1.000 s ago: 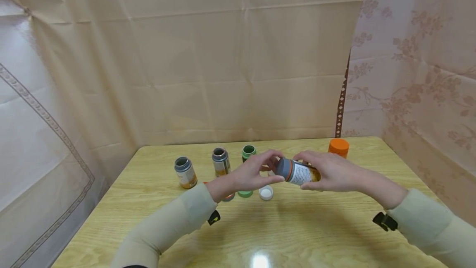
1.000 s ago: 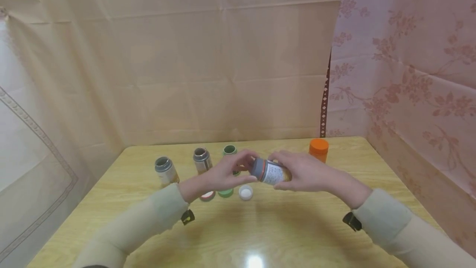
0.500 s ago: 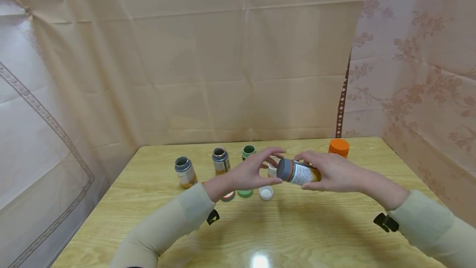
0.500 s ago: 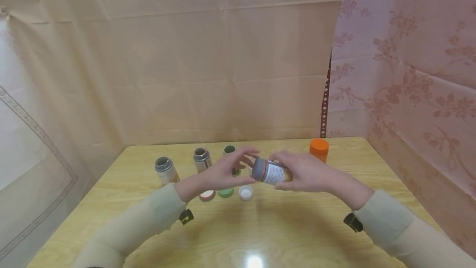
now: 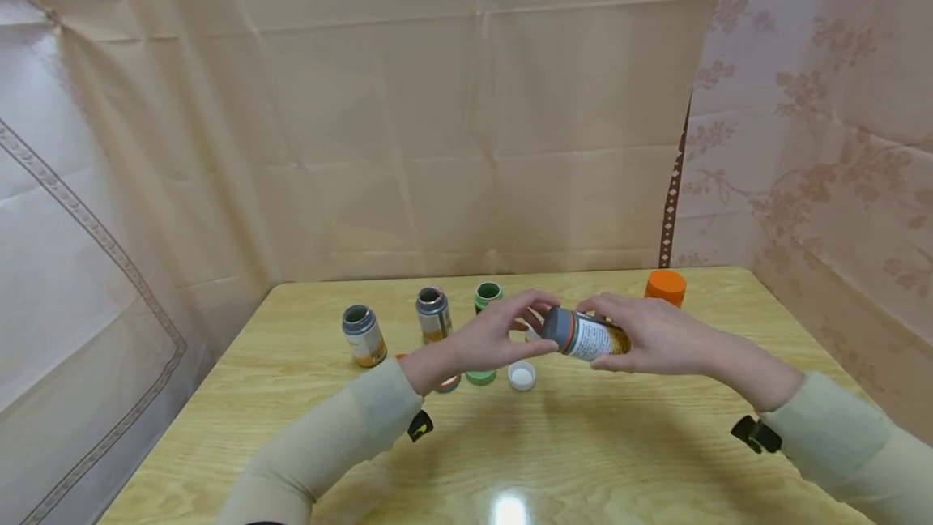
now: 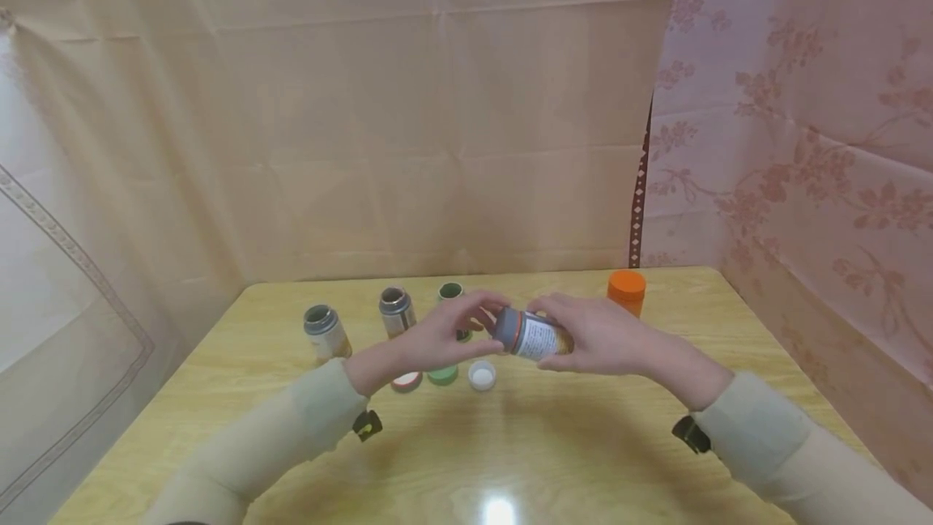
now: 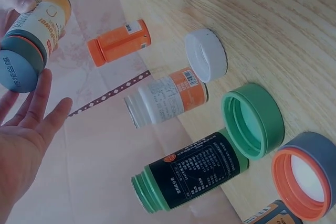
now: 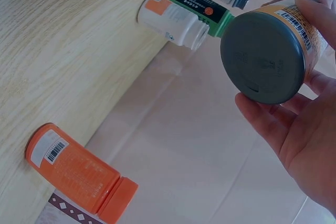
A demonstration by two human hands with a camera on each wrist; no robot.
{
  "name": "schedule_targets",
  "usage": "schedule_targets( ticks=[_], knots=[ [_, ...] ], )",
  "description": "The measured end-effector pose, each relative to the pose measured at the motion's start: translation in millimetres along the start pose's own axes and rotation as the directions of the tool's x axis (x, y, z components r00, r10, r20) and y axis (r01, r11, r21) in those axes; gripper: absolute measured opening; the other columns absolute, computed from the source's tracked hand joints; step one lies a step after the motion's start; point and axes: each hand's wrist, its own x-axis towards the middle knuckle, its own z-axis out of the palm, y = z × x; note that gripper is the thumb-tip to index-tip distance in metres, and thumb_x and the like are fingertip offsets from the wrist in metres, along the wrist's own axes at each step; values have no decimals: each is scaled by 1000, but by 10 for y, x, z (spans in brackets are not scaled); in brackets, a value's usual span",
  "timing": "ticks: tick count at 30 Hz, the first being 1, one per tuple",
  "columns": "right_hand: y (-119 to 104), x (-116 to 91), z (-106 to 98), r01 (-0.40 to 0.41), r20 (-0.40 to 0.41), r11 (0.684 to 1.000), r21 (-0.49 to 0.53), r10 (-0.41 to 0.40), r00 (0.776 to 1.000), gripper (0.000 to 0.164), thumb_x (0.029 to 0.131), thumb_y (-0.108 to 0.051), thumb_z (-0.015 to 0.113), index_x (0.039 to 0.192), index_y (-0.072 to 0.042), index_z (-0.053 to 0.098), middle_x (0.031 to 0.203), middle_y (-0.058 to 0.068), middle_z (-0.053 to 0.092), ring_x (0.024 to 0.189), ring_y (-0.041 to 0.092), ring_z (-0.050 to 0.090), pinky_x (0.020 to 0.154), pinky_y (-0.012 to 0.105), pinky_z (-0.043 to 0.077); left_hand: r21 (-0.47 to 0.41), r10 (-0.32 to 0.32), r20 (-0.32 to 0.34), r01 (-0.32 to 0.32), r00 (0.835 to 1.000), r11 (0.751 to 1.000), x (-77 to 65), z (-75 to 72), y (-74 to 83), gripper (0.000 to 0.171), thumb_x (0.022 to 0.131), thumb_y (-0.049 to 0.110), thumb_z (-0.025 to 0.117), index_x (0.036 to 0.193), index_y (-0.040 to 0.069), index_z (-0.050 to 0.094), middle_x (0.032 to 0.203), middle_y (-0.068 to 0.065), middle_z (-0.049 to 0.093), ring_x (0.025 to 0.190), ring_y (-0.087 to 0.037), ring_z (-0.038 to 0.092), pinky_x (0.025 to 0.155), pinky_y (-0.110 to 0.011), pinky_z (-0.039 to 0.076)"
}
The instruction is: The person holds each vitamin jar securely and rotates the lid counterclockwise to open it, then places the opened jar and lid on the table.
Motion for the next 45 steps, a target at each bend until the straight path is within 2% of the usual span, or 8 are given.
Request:
schedule_targets(
  ticks=[5, 9, 15, 24, 28, 34, 40, 45],
  knots=[
    [-20, -2, -2, -23, 16, 1000, 2, 23, 1000, 60, 81, -44, 77, 129, -17, 53, 105, -3, 61, 74, 5, 54, 62, 24, 47, 28, -60, 11, 60, 998, 998, 1, -2, 10, 50, 93, 29, 69, 134, 12, 47, 112, -2, 62, 95, -7, 60, 84, -25, 50],
    [-16, -5, 7, -13, 11, 1000, -11, 13, 1000, 60, 80, -41, 79, 128, -17, 53, 104, -3, 62, 73, 4, 53, 61, 24, 47, 66, -75, 6, 75, 997, 995, -6, -11, 23, 65, 90, 31, 72, 143, 16, 38, 123, -2, 60, 104, -9, 59, 90, -31, 47],
    [5, 13, 7, -6, 6, 1000, -25, 7, 1000, 61, 80, -46, 78, 128, -17, 53, 102, -4, 62, 71, 4, 53, 59, 23, 46, 74, -2, -1, 2, 1000, 997, -15, -38, 27, 70, 85, 22, 77, 144, 16, 39, 138, 1, 51, 116, -9, 54, 95, -38, 45],
    [-2, 12, 2, -21, 12, 999, -25, 21, 1000, 62, 79, -44, 79, 129, -17, 53, 104, -4, 63, 72, 4, 53, 60, 24, 47, 102, 60, 28, -62, 998, 993, -20, -33, 25, 56, 88, 18, 74, 137, 12, 47, 130, 1, 55, 112, -9, 55, 89, -28, 48],
    [-15, 2, -4, -19, 18, 1000, -20, 19, 1000, 62, 80, -47, 78, 129, -17, 53, 104, -3, 63, 72, 4, 53, 61, 24, 47, 75, 29, 31, -31, 999, 997, -17, -24, 25, 53, 90, 23, 72, 135, 9, 48, 122, 1, 58, 105, -7, 57, 88, -24, 48],
    [-19, -4, -7, -20, 26, 1000, -20, 21, 999, 61, 80, -49, 76, 129, -19, 53, 104, -3, 62, 72, 4, 53, 60, 23, 47, 55, -72, 36, 70, 997, 996, -16, -18, 40, 49, 92, 32, 68, 132, 11, 50, 108, 5, 62, 97, -5, 58, 84, -22, 49],
    [-19, 0, -3, -21, 22, 999, -26, 22, 1000, 61, 80, -44, 79, 129, -19, 53, 104, -3, 63, 72, 4, 53, 60, 23, 46, 199, -126, 23, 119, 992, 973, -33, -30, 51, 56, 93, 44, 64, 138, 16, 47, 113, 5, 62, 101, -9, 59, 80, -29, 50],
    [-6, -6, -5, -17, 22, 999, -27, 17, 1000, 62, 80, -50, 76, 128, -19, 54, 102, -4, 62, 70, 4, 53, 59, 23, 46, 273, -71, 9, 66, 997, 960, -49, -36, 44, 65, 90, 44, 67, 143, 17, 42, 130, 4, 56, 113, -11, 56, 89, -30, 48]
  ],
)
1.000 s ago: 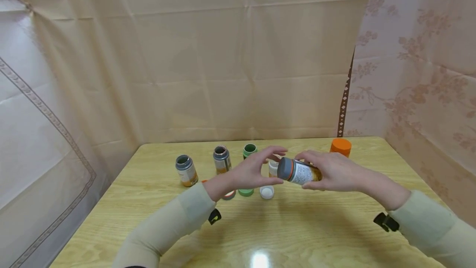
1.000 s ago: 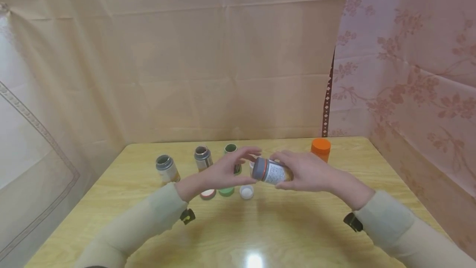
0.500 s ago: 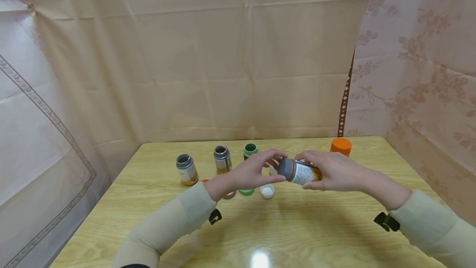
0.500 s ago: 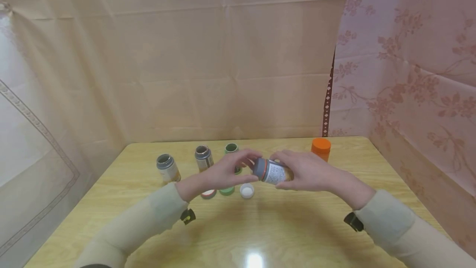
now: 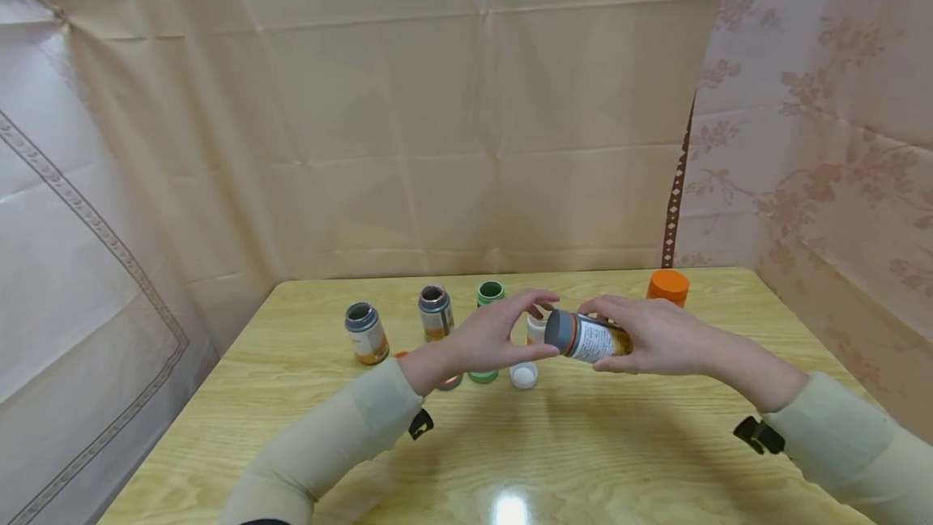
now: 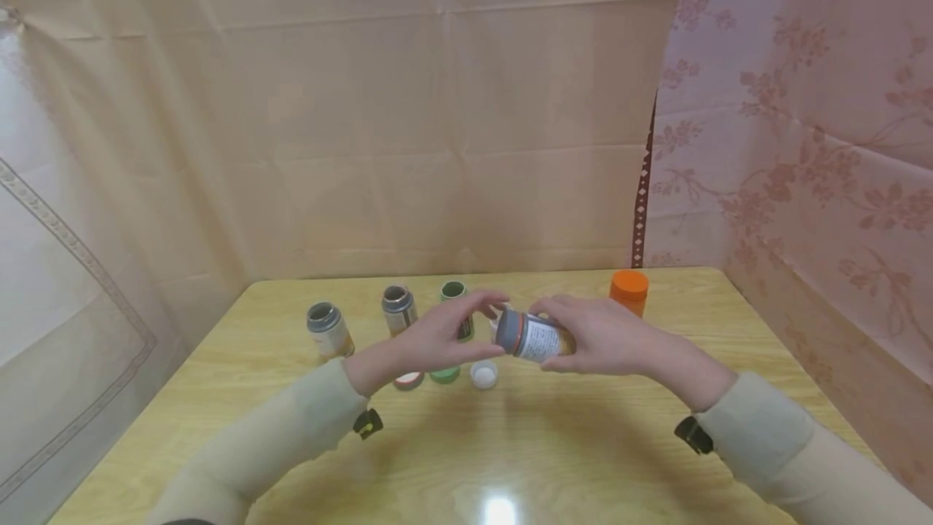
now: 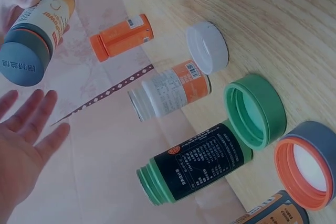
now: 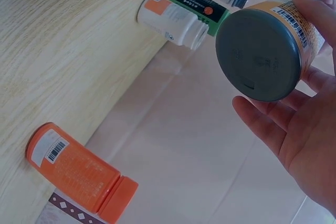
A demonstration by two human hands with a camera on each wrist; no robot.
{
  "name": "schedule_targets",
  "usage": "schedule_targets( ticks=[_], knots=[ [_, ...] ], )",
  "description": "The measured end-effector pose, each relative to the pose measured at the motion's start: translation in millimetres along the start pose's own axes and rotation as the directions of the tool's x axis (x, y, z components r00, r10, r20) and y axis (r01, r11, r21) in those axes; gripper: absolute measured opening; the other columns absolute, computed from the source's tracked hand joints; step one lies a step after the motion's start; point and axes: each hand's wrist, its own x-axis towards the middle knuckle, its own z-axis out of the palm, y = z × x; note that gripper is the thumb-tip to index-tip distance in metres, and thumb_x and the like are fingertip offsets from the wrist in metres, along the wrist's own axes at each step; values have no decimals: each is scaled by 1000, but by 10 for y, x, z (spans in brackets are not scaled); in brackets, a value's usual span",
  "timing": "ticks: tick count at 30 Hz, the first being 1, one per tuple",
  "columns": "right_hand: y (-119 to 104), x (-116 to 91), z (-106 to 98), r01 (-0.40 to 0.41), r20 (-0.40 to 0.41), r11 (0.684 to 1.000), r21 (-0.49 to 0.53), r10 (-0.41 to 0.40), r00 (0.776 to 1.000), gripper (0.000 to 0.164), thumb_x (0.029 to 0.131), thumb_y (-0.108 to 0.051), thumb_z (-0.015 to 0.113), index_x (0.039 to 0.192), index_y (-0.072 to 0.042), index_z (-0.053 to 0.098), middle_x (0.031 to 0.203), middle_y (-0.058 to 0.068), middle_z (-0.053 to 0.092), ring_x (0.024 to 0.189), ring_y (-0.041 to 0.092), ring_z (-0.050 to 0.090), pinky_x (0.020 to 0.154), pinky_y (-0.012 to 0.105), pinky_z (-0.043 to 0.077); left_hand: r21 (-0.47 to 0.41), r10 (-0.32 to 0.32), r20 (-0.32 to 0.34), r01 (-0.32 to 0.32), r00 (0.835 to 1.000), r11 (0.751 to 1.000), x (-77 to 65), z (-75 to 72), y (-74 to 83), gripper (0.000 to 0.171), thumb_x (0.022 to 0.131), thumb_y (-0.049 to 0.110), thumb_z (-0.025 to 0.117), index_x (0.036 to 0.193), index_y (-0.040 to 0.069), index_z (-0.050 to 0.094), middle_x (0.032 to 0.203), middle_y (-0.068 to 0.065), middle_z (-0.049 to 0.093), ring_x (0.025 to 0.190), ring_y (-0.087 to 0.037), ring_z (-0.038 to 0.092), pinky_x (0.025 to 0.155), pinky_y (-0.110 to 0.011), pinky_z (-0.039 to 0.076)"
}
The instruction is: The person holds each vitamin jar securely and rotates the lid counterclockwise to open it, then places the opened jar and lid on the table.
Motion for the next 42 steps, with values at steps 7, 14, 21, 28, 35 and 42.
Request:
schedule_targets(
  ticks=[7, 14, 21, 28, 35, 42],
  knots=[
    [16, -17, 19, -17, 4, 1000, 23, 17, 1000, 61, 79, -50, 77, 128, -22, 53, 101, -5, 61, 70, 4, 53, 59, 23, 47, -8, 125, -4, -125, 992, 992, -12, 7, 2, 65, 88, 25, 74, 142, 14, 40, 135, 0, 50, 117, -12, 53, 95, -26, 44],
    [19, -33, 38, -17, 2, 999, 36, 17, 1000, 60, 79, -46, 78, 128, -21, 54, 102, -5, 62, 72, 4, 54, 60, 24, 48, -77, 170, -2, -170, 985, 982, -8, 38, 5, 58, 88, 14, 73, 138, 9, 43, 129, -1, 53, 111, -11, 55, 94, -24, 44],
    [18, -37, 34, -7, 5, 999, 32, 7, 1000, 60, 80, -48, 77, 128, -21, 54, 104, -5, 61, 73, 4, 54, 61, 24, 47, -129, 80, 26, -76, 996, 989, -10, 48, -16, 55, 91, 26, 71, 137, 12, 44, 124, 3, 57, 106, -7, 57, 92, -25, 45],
    [25, -37, 32, -10, 8, 999, 33, 9, 1000, 63, 81, -59, 70, 129, -21, 53, 101, -6, 61, 71, 3, 53, 59, 23, 47, -172, -14, 33, 20, 999, 985, 5, 53, -11, 51, 90, 36, 69, 133, 15, 49, 112, 7, 62, 99, -5, 60, 86, -24, 48],
    [4, -32, 26, -14, 9, 999, 33, 13, 1000, 61, 81, -52, 74, 128, -21, 54, 101, -6, 61, 71, 4, 53, 59, 23, 47, -119, -62, 22, 65, 998, 991, -6, 53, 1, 57, 90, 44, 68, 136, 17, 48, 117, 7, 61, 102, -4, 58, 87, -28, 48],
    [3, -29, 24, -16, 7, 1000, 23, 16, 1000, 60, 80, -48, 77, 128, -20, 54, 101, -5, 61, 70, 4, 53, 59, 23, 46, -90, 49, -34, -51, 998, 995, -24, 45, -9, 72, 86, 34, 76, 144, 16, 38, 138, 4, 50, 118, -10, 52, 96, -36, 46]
  ],
)
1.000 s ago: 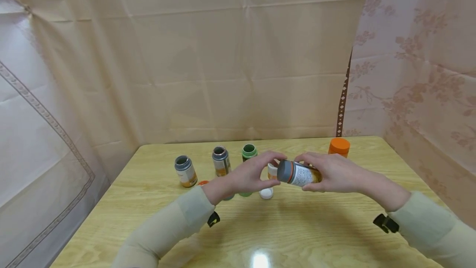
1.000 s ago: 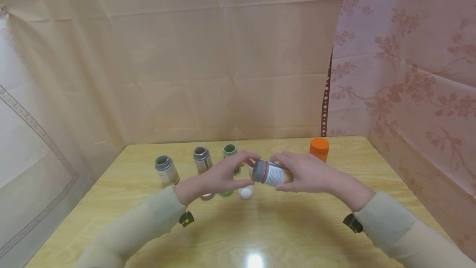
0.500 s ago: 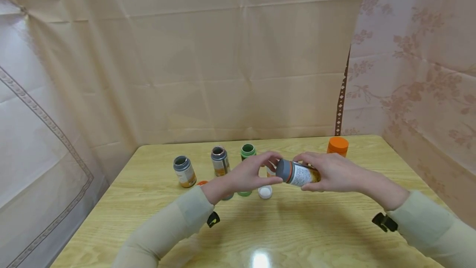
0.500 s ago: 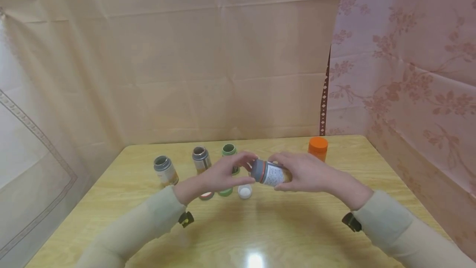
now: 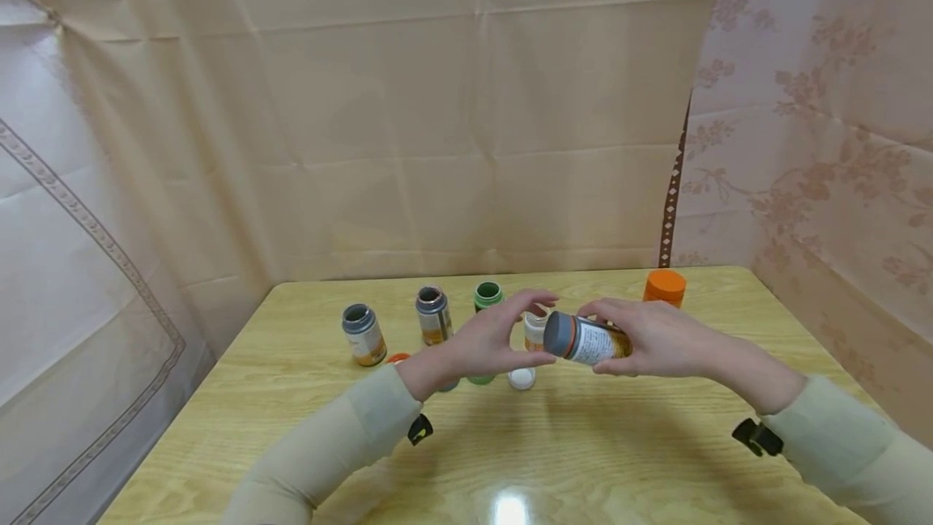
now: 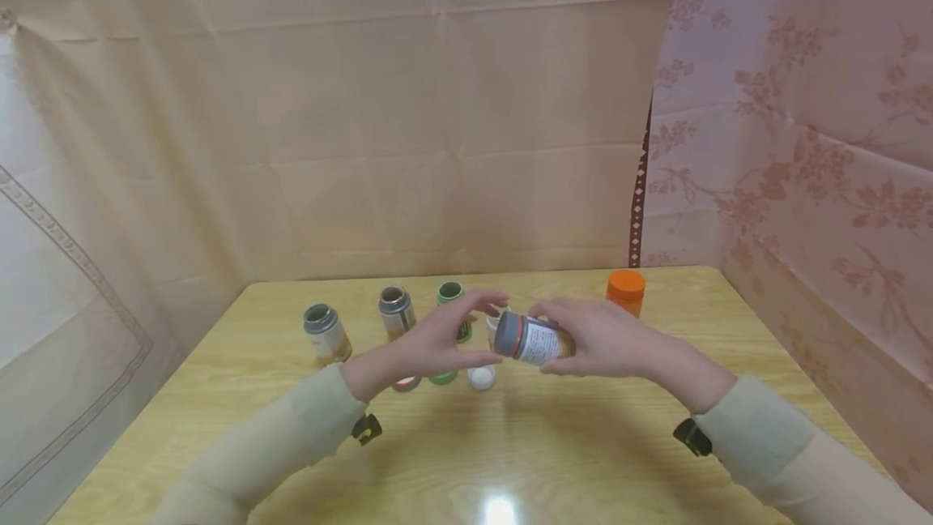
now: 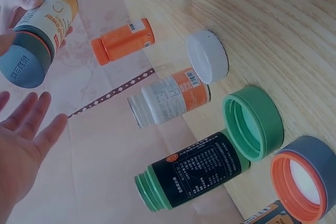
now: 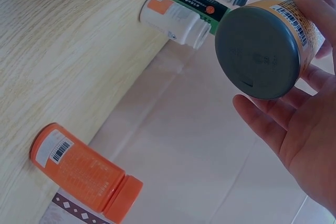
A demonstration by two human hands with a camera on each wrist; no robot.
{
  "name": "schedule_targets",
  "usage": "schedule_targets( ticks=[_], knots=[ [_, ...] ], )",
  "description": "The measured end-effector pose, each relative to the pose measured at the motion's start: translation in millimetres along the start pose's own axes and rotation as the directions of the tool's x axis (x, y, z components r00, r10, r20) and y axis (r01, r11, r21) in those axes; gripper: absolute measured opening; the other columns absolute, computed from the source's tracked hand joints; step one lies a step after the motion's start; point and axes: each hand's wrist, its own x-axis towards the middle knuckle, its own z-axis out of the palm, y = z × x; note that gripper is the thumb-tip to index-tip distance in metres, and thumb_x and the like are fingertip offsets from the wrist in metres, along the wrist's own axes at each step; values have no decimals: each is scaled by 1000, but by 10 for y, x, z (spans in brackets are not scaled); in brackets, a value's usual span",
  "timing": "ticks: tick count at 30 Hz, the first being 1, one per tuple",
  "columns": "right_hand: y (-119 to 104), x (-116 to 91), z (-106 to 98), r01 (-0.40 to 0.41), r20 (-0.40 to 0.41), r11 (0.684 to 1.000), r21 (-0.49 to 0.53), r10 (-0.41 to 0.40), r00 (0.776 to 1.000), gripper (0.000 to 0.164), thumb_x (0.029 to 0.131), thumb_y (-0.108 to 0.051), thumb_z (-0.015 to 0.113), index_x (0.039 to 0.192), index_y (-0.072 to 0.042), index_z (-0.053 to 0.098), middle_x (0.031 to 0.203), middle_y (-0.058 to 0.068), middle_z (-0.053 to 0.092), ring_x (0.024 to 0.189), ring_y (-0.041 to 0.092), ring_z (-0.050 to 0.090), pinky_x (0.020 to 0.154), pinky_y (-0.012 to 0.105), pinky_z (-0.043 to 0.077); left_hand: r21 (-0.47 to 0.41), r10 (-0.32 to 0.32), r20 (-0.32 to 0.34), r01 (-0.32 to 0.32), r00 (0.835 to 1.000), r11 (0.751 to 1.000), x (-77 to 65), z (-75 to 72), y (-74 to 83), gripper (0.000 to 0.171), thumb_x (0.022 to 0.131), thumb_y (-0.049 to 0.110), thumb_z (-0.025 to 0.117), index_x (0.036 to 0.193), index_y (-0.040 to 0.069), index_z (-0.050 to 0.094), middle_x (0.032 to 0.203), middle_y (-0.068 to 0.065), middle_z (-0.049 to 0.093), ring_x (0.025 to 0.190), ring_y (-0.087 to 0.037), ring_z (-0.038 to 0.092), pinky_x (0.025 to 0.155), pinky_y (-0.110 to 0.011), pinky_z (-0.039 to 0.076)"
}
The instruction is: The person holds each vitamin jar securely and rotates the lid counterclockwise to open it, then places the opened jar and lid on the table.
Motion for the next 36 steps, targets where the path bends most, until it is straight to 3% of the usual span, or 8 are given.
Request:
schedule_targets(
  ticks=[5, 9, 16, 21, 28, 32, 36],
  knots=[
    [3, 4, -8, 1, -7, 1000, 2, -1, 1000, 60, 80, -44, 79, 128, -20, 54, 101, -5, 61, 71, 4, 53, 59, 24, 46, -14, 119, 1, -119, 993, 993, 11, 5, -13, 65, 85, 19, 77, 139, 12, 42, 134, 0, 51, 118, -12, 52, 95, -29, 45],
    [2, 8, -11, 2, -3, 1000, -1, -2, 1000, 59, 80, -47, 78, 128, -21, 54, 101, -5, 61, 71, 4, 53, 59, 23, 47, -32, 135, 7, -135, 991, 990, 18, 12, -8, 60, 86, 13, 76, 137, 13, 45, 129, 1, 53, 116, -10, 52, 91, -28, 46],
    [-3, 7, -21, 3, 1, 1000, -4, -3, 1000, 61, 80, -52, 75, 128, -21, 54, 100, -5, 61, 70, 4, 53, 59, 23, 46, -72, 83, 20, -82, 996, 994, 27, 13, 1, 56, 88, 16, 74, 136, 12, 46, 127, 1, 55, 111, -9, 54, 89, -26, 47],
    [-2, 5, -29, 3, 8, 1000, -2, -3, 1000, 64, 81, -60, 69, 128, -20, 54, 100, -5, 61, 69, 3, 53, 58, 22, 46, -112, 4, 32, 0, 999, 994, 39, 17, -13, 53, 90, 26, 72, 135, 13, 48, 119, 3, 60, 103, -6, 58, 88, -24, 47],
    [-9, 6, -26, -9, 6, 1000, 0, 9, 1000, 61, 80, -51, 76, 128, -20, 54, 101, -5, 61, 69, 4, 53, 59, 23, 47, -131, -95, 40, 100, 995, 986, 46, 21, -15, 50, 90, 38, 70, 130, 16, 51, 106, 6, 63, 93, -4, 61, 80, -27, 52],
    [-9, 6, -21, -12, 6, 1000, 1, 12, 1000, 60, 79, -46, 78, 128, -19, 54, 101, -4, 61, 69, 4, 53, 59, 23, 47, -86, -122, 37, 124, 992, 989, 41, 19, 6, 54, 90, 42, 69, 133, 16, 50, 110, 5, 63, 97, -6, 60, 78, -27, 52],
    [-2, 5, -18, -1, 1, 1000, -7, 1, 1000, 61, 80, -48, 77, 128, -19, 54, 101, -4, 62, 70, 4, 53, 59, 23, 47, -15, -95, 5, 95, 995, 995, 30, 20, 12, 64, 88, 41, 72, 140, 16, 44, 125, 4, 59, 109, -10, 58, 88, -30, 49]
  ],
)
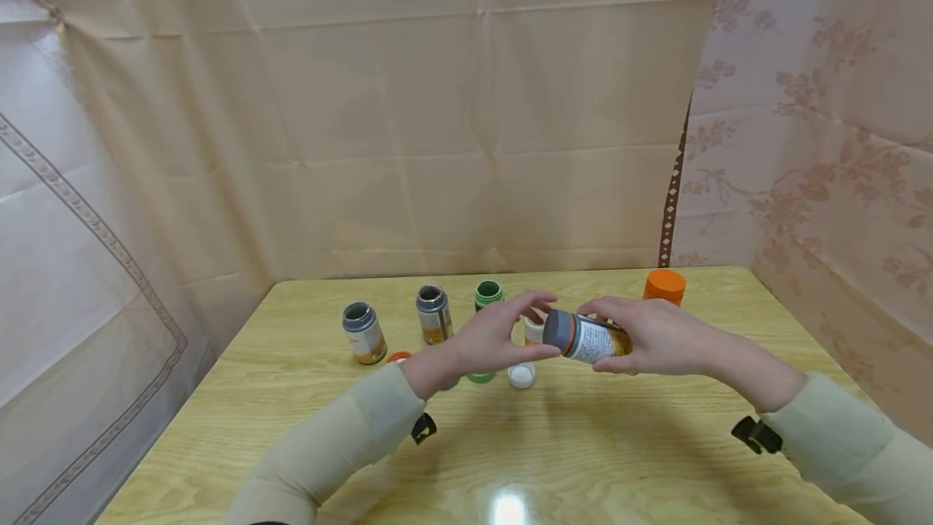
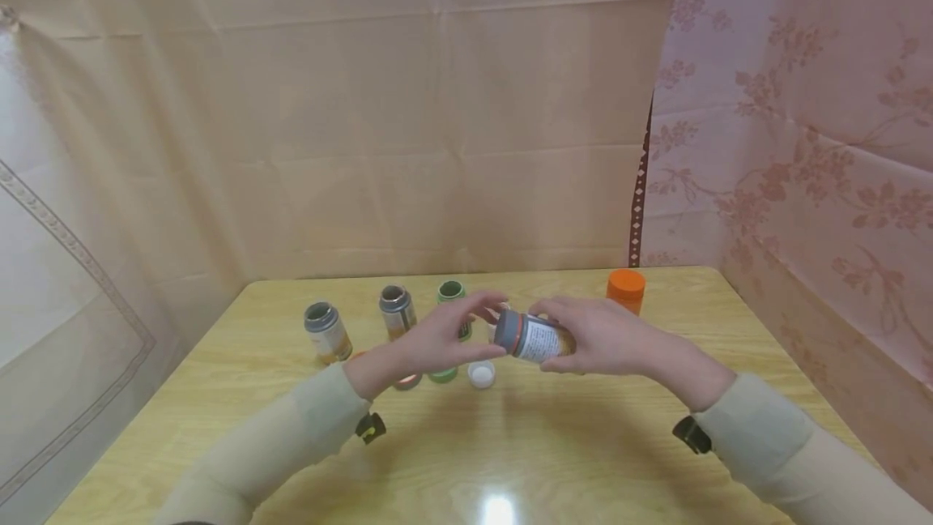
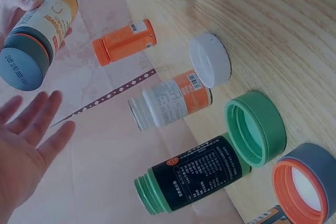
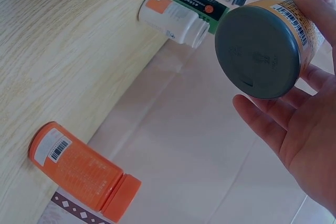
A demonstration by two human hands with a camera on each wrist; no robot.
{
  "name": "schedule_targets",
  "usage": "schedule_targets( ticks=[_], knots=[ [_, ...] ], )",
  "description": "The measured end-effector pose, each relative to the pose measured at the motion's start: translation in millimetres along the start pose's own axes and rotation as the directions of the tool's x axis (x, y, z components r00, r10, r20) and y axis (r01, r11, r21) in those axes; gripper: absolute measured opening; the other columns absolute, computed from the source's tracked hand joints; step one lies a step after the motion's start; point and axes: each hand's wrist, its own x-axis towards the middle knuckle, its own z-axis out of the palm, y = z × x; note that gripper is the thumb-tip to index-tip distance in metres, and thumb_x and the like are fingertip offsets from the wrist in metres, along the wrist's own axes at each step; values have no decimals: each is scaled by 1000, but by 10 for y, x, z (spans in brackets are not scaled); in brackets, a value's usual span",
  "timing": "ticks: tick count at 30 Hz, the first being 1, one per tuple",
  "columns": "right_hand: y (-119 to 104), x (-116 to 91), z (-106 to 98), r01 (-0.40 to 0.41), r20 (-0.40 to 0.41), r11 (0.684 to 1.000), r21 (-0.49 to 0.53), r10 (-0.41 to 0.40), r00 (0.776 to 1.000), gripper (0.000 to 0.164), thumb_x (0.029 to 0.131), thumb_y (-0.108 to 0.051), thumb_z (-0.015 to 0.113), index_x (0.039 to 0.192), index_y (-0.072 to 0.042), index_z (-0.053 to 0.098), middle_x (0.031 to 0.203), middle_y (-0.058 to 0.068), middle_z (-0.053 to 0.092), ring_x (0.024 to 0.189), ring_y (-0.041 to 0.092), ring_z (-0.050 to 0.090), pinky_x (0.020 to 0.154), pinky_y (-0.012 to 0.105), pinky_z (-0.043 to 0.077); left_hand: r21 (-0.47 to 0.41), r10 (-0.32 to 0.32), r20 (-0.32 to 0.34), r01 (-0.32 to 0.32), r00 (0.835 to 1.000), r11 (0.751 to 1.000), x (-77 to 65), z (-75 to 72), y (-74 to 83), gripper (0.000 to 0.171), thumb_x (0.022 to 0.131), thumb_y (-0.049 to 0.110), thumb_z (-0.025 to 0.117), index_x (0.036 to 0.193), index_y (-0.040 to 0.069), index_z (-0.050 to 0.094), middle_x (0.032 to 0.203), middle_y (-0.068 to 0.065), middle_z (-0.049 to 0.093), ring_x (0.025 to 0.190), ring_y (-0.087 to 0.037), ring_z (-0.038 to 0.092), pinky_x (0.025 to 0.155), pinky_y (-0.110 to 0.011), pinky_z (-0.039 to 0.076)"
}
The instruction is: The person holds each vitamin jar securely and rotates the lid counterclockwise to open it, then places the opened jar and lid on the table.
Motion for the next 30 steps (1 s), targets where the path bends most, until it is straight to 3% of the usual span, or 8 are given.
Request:
schedule_targets(
  ticks=[4, 7, 11, 17, 24, 30],
  knots=[
    [13, -7, 6, 2, -3, 1000, -2, -2, 1000, 62, 80, -53, 75, 127, -19, 54, 101, -5, 61, 70, 4, 53, 59, 23, 47, 22, 97, -25, -96, 995, 995, -9, 2, -16, 70, 85, 30, 77, 143, 15, 41, 137, 3, 51, 116, -10, 53, 95, -36, 46],
    [17, -12, 8, -6, -1, 1000, -1, 6, 1000, 63, 80, -54, 75, 128, -19, 54, 100, -5, 61, 70, 5, 53, 59, 23, 47, 16, 177, -18, -177, 984, 984, -7, 4, -30, 69, 84, 21, 79, 141, 10, 42, 137, 0, 50, 117, -10, 53, 95, -32, 45],
    [10, -11, 4, -16, 7, 1000, 3, 16, 1000, 63, 80, -54, 74, 128, -20, 54, 101, -5, 62, 71, 5, 53, 60, 23, 47, -1, 214, 3, -214, 977, 977, 2, 10, -34, 63, 85, 15, 77, 139, 10, 44, 132, -1, 53, 115, -11, 53, 93, -27, 46],
    [9, -9, 8, -16, 6, 1000, 5, 16, 1000, 63, 79, -54, 75, 128, -21, 54, 101, -5, 62, 71, 5, 53, 60, 24, 47, -36, 181, 22, -180, 983, 983, 8, 13, -15, 58, 87, 15, 75, 137, 13, 45, 128, 1, 55, 110, -8, 55, 88, -26, 48],
    [4, -2, 21, -24, 8, 1000, 7, 24, 1000, 62, 78, -55, 75, 128, -23, 54, 99, -8, 60, 69, 4, 52, 59, 23, 46, -99, 71, 48, -66, 996, 993, 7, 11, -25, 55, 89, 27, 72, 136, 13, 46, 117, 3, 60, 101, -7, 59, 85, -23, 48],
    [-11, 2, 7, -7, 8, 1000, 9, 7, 1000, 61, 79, -56, 73, 127, -23, 54, 98, -8, 60, 68, 3, 51, 58, 23, 45, -87, -1, 48, 5, 999, 996, 2, 9, -31, 54, 88, 36, 72, 133, 18, 49, 109, 5, 63, 96, -10, 63, 79, -22, 50]
  ],
)
